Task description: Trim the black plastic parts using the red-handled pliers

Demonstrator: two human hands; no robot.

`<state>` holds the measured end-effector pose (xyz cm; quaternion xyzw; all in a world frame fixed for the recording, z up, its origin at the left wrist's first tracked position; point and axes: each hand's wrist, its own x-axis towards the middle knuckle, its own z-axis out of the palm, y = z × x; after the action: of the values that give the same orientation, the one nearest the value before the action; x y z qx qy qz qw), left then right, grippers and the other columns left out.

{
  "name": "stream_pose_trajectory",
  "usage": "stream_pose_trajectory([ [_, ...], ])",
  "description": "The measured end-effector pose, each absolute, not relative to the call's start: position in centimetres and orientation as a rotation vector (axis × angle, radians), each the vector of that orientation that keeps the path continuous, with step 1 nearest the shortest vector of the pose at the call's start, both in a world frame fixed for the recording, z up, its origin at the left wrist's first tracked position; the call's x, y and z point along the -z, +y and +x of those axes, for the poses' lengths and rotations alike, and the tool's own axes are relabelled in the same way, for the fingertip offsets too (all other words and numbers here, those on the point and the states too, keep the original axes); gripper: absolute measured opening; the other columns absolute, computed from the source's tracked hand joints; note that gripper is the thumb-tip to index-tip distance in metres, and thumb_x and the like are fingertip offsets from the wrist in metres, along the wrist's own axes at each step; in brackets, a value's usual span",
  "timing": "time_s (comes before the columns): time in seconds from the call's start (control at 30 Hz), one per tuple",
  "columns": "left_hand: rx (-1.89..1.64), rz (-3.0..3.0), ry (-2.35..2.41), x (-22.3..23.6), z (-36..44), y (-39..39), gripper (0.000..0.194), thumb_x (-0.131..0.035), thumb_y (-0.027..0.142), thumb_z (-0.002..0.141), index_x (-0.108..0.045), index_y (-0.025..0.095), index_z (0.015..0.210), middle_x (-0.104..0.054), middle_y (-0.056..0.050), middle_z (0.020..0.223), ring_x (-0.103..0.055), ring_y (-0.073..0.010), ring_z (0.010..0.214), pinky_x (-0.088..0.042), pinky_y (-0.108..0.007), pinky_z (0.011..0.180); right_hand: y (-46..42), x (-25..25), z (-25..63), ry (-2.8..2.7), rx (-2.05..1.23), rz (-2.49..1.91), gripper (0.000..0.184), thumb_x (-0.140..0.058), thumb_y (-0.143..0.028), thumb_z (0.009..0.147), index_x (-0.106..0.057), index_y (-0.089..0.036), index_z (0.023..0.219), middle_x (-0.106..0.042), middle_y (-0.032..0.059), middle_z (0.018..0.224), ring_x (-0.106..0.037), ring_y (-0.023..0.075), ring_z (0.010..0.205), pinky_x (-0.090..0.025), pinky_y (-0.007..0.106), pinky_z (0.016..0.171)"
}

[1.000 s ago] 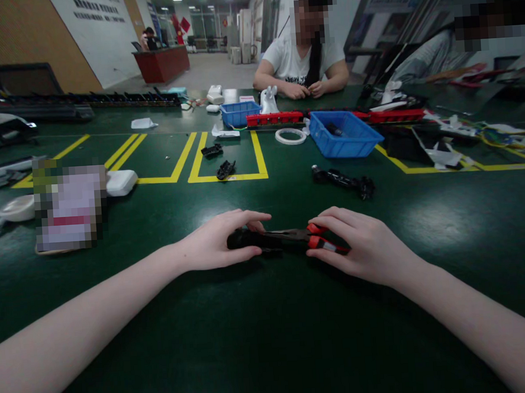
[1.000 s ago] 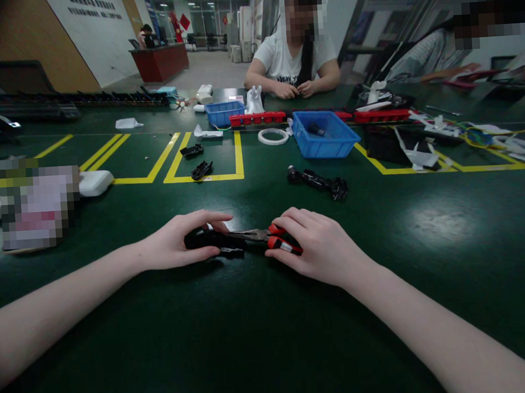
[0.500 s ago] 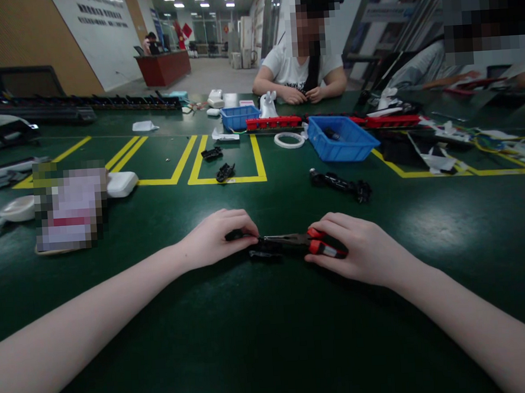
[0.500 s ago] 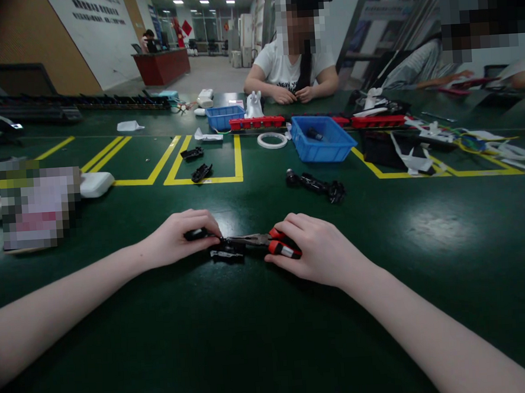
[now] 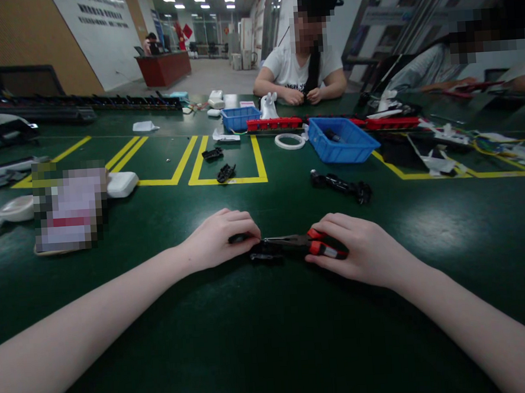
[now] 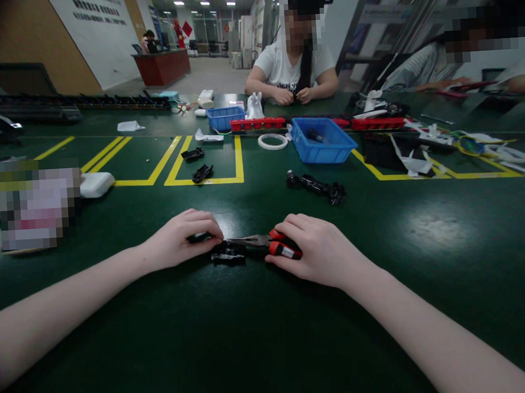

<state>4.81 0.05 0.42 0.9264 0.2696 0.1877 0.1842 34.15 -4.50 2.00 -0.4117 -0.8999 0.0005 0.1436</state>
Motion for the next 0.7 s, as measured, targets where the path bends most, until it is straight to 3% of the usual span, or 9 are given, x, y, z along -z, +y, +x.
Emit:
stream_pose_trajectory([
  [0.27,-0.480,2.695,0.738,-0.47,4.96,-0.16,0.014,-0.048,0.023,0.097,-0.061,0.019,0.103,-0.064,-0.003,0.100,-0.059,-0.0175,0.092,-0.042,-0.032,0.081,-4.65,-2.20,34.22,-2.614,0.014,-1.183,0.031,-0.061,-0.045,0.087,-0.061,-0.017,0.101,-0.065,0.0090,0.093,-0.062,0.0209,0.078,-0.052,0.033,0.065],
  [0.47,-0.460,2.761,0.711,-0.47,4.97,-0.36,0.038,-0.062,0.048,0.089,-0.058,0.020,0.115,-0.065,-0.004,0.103,-0.060,-0.0198,0.093,-0.042,-0.033,0.080,-4.60,-2.22,34.58,-2.610,0.019,-1.199,0.031,-0.062,-0.044,0.087,-0.060,-0.016,0.101,-0.064,0.0084,0.093,-0.062,0.0202,0.078,-0.051,0.033,0.065],
  [0.7,-0.483,2.842,0.701,0.04,5.07,-0.31,0.030,-0.061,0.040,0.090,-0.060,0.020,0.112,-0.065,-0.003,0.101,-0.060,-0.0183,0.092,-0.043,-0.030,0.079,-4.61,-2.12,34.59,-2.610,0.151,-1.149,0.031,-0.063,-0.043,0.087,-0.060,-0.015,0.100,-0.065,0.0087,0.092,-0.062,0.0208,0.078,-0.051,0.033,0.066],
])
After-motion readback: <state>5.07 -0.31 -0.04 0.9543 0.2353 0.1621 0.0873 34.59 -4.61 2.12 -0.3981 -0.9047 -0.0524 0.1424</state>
